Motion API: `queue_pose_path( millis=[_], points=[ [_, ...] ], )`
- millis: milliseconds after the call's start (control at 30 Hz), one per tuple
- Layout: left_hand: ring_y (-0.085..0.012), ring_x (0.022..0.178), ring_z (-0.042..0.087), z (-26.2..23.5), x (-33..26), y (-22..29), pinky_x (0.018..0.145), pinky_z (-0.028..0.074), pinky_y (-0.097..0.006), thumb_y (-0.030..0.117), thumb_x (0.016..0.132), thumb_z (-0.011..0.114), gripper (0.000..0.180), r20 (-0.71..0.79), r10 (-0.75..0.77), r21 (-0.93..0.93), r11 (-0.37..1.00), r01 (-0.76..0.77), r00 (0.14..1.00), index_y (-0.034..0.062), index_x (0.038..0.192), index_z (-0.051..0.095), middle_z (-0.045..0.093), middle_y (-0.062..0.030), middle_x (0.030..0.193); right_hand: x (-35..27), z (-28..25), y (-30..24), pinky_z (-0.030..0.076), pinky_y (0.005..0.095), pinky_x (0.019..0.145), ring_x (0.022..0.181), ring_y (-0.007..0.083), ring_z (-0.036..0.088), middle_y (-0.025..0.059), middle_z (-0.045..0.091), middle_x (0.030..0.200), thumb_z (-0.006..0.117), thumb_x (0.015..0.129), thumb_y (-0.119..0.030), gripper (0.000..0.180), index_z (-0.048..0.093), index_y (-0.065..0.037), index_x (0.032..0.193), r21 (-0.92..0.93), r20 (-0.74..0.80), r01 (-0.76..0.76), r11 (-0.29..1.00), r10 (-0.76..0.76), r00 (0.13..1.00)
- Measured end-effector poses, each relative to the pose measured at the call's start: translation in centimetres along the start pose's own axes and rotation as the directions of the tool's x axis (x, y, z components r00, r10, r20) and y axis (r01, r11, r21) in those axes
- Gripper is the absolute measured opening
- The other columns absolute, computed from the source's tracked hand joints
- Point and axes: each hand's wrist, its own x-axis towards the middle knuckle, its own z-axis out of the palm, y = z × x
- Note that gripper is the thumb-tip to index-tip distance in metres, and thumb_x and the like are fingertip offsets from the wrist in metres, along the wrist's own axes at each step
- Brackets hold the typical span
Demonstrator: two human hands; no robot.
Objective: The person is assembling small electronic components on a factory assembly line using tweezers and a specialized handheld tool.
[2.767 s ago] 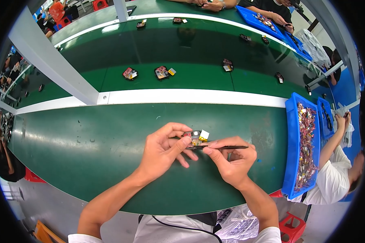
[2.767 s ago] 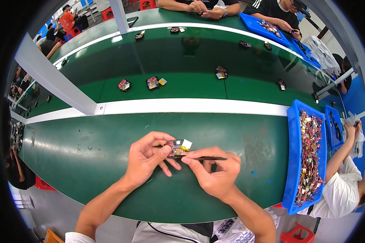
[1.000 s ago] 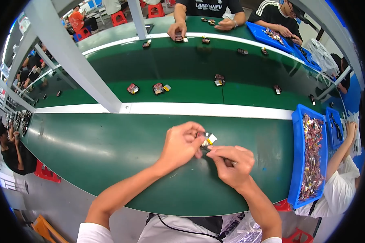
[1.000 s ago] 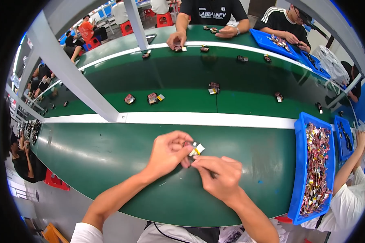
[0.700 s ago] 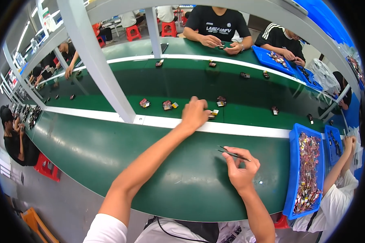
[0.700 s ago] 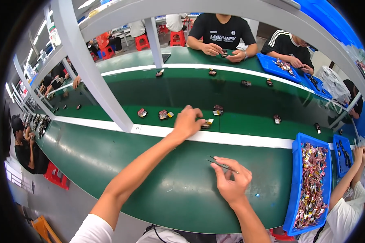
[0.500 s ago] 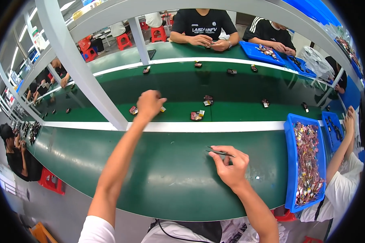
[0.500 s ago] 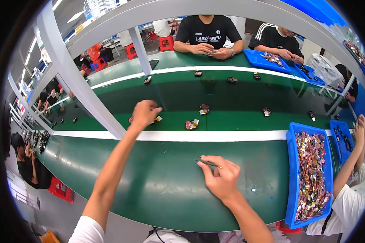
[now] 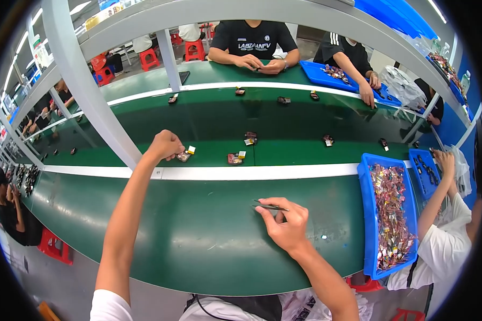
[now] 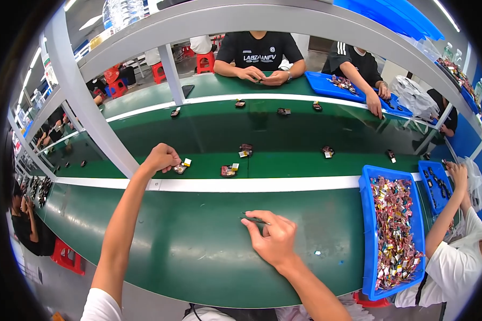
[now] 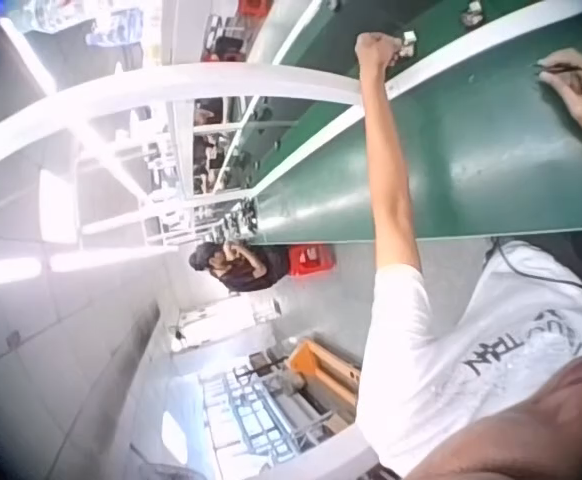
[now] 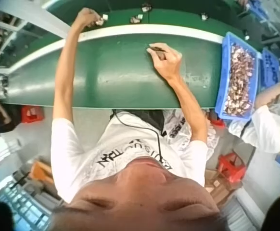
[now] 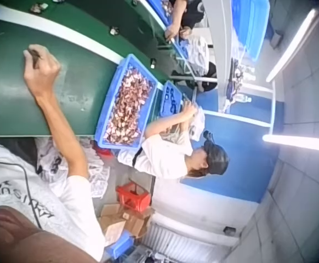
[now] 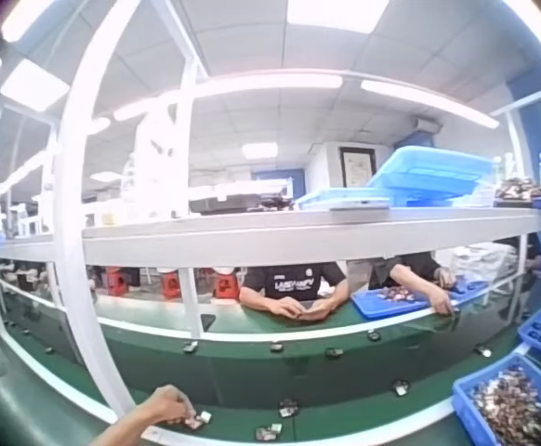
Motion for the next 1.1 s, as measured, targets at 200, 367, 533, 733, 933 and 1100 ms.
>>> queue_pose_path(
  millis=[200,367,533,733,933,1100],
  points=[
    [-0.0113,0.046,0.054,1.9,-8.8,1.3,0.043,0.042,-0.027,0.003,0.09,0.058,0.008,-0.188,0.127,-0.348,0.919,-0.186,0.974,-0.0027,0.086,0.063,0.068,-0.0094,0.071,0.1,-0.3,-0.8,0.034,0.025,0.042,0.04,0.0064,0.043,0.0046,0.076,0.081,0.083,0.077,-0.007,0.016,0.075,-0.004,0.09,0.082,0.041,-0.151,0.985,0.148,0.988],
    [-0.0085,0.048,0.055,6.7,-18.1,3.9,0.038,0.038,-0.024,0.005,0.093,0.061,0.011,-0.028,0.026,-0.598,0.8,-0.037,0.999,-0.0024,0.1,0.066,0.066,-0.0058,0.073,0.0,-0.3,-0.3,0.032,0.0233,0.043,0.046,0.0021,0.043,0.0073,0.077,0.089,0.082,0.08,-0.003,0.013,0.075,0.001,0.09,0.214,0.081,-0.196,0.957,0.183,0.98],
    [-0.0104,0.05,0.059,9.9,-19.2,5.1,0.039,0.042,-0.023,0.005,0.097,0.061,0.018,-0.025,0.152,-0.703,0.7,-0.126,0.988,-0.0069,0.111,0.065,0.067,-0.0088,0.08,1.6,-1.5,-2.2,0.039,0.0167,0.047,0.055,0.0007,0.055,0.0082,0.076,0.094,0.077,0.085,0.003,0.011,0.072,0.005,0.094,0.428,0.182,-0.516,0.742,0.488,0.854],
    [-0.011,0.053,0.061,10.8,-20.0,4.5,0.042,0.046,-0.023,0.003,0.097,0.061,0.018,-0.074,0.199,-0.76,0.623,-0.184,0.977,-0.0073,0.111,0.066,0.067,-0.0093,0.077,3.8,-1.6,-5.4,0.039,0.0175,0.048,0.057,0.0024,0.056,0.0115,0.075,0.09,0.078,0.081,0.004,0.013,0.072,0.004,0.092,0.331,0.218,-0.273,0.903,0.208,0.953],
    [-0.0093,0.054,0.062,11.4,-20.4,4.4,0.043,0.046,-0.022,0.003,0.097,0.063,0.017,-0.116,0.245,-0.703,0.664,-0.254,0.962,-0.0075,0.11,0.067,0.069,-0.0084,0.076,0.8,0.2,-3.9,0.036,0.0168,0.048,0.054,0.0006,0.051,0.0097,0.074,0.086,0.078,0.082,0.004,0.013,0.07,0.003,0.092,0.35,0.234,-0.374,0.859,0.306,0.923],
    [-0.0086,0.054,0.062,11.7,-20.3,4.1,0.043,0.046,-0.021,0.001,0.096,0.063,0.017,-0.144,0.294,-0.648,0.693,-0.315,0.945,-0.0067,0.11,0.069,0.069,-0.008,0.075,0.3,-0.1,-3.3,0.035,0.0166,0.048,0.054,0.0004,0.05,0.0067,0.07,0.08,0.078,0.083,0.004,0.016,0.068,0.003,0.096,0.368,0.241,-0.434,0.822,0.367,0.899]
  ],
)
